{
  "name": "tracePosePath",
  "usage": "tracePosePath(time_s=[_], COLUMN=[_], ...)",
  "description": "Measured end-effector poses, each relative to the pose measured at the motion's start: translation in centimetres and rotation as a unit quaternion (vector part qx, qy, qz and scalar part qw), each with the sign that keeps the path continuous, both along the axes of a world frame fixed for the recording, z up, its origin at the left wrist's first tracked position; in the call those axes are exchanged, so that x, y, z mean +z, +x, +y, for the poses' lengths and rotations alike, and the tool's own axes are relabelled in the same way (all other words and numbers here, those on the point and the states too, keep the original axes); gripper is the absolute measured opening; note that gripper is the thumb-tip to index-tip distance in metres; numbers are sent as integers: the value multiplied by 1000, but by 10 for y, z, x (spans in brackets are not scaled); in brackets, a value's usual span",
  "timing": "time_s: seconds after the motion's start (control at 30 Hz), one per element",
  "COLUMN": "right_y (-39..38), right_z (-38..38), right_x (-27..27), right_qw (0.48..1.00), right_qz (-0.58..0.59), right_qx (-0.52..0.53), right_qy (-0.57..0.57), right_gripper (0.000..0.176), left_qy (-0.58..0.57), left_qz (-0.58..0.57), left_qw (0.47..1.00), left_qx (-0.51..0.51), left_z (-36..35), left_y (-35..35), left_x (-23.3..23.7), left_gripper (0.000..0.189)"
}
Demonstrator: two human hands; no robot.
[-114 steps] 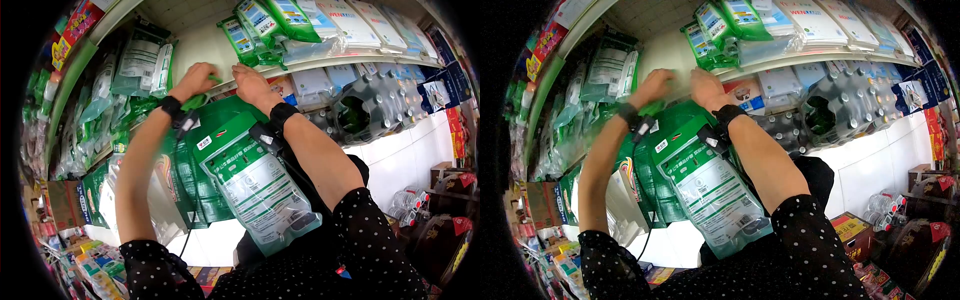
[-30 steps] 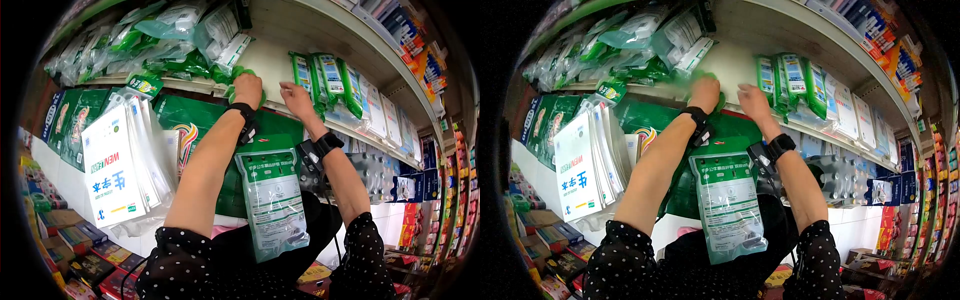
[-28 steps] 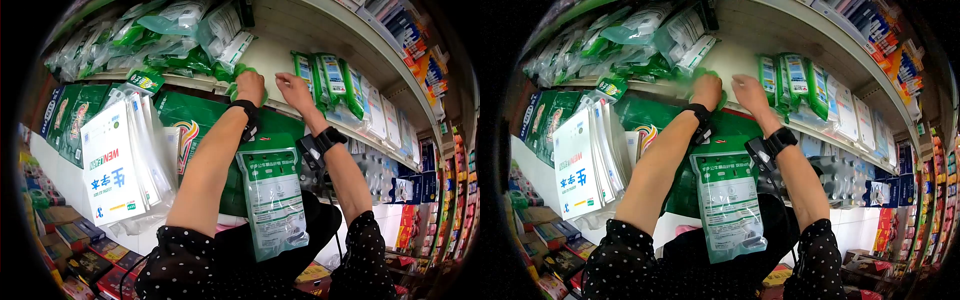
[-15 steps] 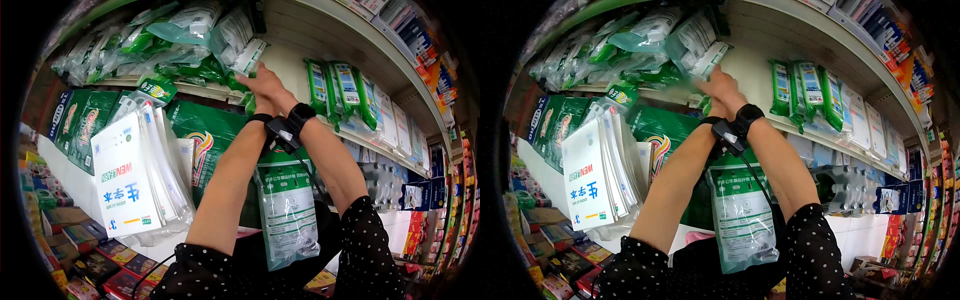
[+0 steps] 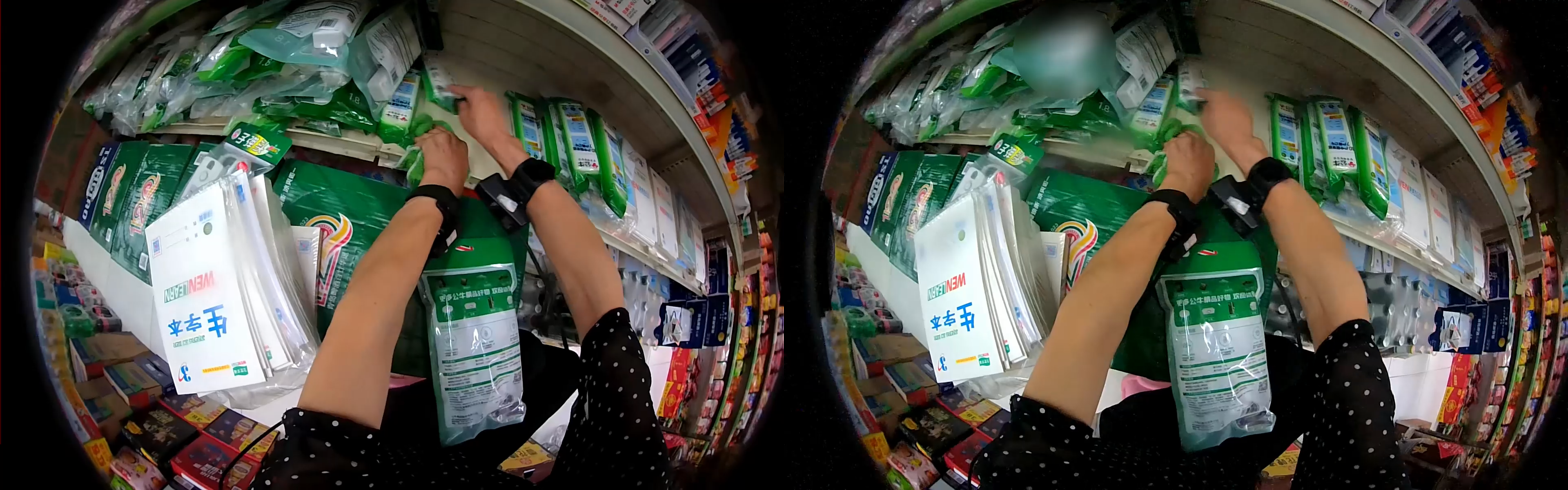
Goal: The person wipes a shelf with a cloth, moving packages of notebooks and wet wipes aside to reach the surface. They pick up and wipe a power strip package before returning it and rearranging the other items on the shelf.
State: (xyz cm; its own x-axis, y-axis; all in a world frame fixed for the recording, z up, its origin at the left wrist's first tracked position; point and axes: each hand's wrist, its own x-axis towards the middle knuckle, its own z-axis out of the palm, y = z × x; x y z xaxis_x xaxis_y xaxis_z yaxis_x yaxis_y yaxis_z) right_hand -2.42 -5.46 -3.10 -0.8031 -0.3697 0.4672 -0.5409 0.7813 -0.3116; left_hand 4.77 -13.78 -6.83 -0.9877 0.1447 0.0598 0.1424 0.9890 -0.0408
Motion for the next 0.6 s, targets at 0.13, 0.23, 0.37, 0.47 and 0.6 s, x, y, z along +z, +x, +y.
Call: tracePosePath(time_s=[0.13, 0.23, 0.37, 0.47, 0.6], right_y=[36, 50, 64, 71, 59], right_z=[45, 71, 81, 70, 41], right_x=[25, 20, 14, 19, 24], right_qw=[989, 978, 949, 941, 989], right_qz=[-1, -6, -66, -72, -14], right_qx=[-89, -108, -143, -144, -78], right_qy=[118, 181, 273, 296, 125], right_gripper=[37, 32, 38, 36, 37], left_qy=[9, -1, 7, 2, 14], left_qz=[158, 166, 163, 138, 107], left_qw=[986, 985, 986, 990, 993], left_qx=[53, 45, 42, 5, 38], left_z=[3, 3, 3, 0, 5], left_y=[-4, -1, -5, -7, -8], left_x=[-20, -19, -24, -24, -22], left_gripper=[25, 31, 32, 31, 29])
